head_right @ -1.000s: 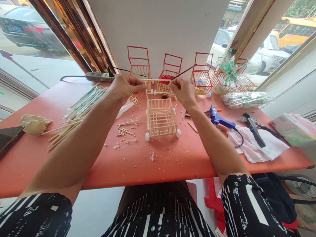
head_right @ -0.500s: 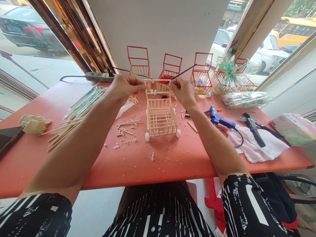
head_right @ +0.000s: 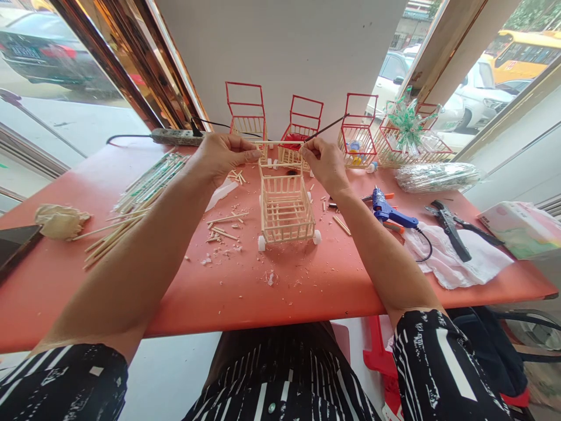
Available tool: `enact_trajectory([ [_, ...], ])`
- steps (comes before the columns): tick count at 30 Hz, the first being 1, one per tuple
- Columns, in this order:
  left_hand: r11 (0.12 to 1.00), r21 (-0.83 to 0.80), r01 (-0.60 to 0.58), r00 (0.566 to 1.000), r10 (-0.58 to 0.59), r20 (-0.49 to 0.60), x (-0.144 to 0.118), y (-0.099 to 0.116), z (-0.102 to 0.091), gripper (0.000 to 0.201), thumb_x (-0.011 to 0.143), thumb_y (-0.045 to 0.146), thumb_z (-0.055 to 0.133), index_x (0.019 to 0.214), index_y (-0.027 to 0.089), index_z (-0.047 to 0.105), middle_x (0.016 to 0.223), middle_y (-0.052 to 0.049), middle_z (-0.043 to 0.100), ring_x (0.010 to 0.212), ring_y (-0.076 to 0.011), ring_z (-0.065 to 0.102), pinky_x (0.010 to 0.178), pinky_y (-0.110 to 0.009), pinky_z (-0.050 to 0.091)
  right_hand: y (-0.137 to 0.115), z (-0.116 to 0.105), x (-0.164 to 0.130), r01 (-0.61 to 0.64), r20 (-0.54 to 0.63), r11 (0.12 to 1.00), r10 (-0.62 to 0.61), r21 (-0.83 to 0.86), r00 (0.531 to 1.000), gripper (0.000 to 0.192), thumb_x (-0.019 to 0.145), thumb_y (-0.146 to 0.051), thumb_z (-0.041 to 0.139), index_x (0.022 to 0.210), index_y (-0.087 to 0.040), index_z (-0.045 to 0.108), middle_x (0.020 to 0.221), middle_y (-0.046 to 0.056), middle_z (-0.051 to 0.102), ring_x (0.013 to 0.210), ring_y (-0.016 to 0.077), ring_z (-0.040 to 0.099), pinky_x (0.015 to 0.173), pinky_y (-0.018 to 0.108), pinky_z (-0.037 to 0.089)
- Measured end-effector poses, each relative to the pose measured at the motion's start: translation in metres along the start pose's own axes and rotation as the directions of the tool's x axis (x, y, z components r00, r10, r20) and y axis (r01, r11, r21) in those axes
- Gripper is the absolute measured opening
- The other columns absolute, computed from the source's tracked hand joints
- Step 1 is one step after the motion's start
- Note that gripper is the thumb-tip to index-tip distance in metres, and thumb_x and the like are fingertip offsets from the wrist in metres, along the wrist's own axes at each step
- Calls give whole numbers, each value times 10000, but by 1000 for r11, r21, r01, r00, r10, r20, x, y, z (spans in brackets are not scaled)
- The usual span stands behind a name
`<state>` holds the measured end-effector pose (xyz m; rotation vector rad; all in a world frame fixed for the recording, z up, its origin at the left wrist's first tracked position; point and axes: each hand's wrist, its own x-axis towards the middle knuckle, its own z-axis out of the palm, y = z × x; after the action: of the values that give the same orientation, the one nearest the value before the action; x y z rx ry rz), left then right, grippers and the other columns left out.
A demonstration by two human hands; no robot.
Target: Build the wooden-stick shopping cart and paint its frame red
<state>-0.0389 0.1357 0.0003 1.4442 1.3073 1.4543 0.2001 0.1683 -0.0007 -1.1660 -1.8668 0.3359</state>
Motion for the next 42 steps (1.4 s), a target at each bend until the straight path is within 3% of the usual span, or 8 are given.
enact_trajectory([
  [22, 1000, -4, 17, 1000, -17, 8, -3, 6, 1, 155, 684, 72, 842, 711, 142, 707, 651, 4, 678, 680, -118, 659, 781, -288, 600, -3, -1, -1, -10, 9, 1000, 10, -3, 1000, 166, 901, -220, 663, 747, -206, 603, 655, -17, 521, 648, 132, 475, 703, 335, 427],
  [31, 1000, -2, 4, 1000, -4, 6, -1, 1, 0, 149, 658, 134, 866, 705, 154, 726, 661, -11, 709, 729, -162, 710, 748, -289, 615, -5, -1, -1, -34, 10, 999, 34, -2, 999, 176, 900, -222, 664, 739, -211, 595, 660, -15, 527, 651, 133, 479, 717, 337, 431],
  [42, 1000, -26, 8, 1000, -7, 15, -3, 3, -1, 142, 670, 100, 860, 696, 152, 731, 658, -3, 704, 700, -146, 697, 761, -281, 599, 0, 0, -1, -19, 10, 1000, 19, 18, 1000, 162, 900, -249, 659, 753, -211, 602, 658, -18, 516, 655, 134, 460, 706, 338, 417],
])
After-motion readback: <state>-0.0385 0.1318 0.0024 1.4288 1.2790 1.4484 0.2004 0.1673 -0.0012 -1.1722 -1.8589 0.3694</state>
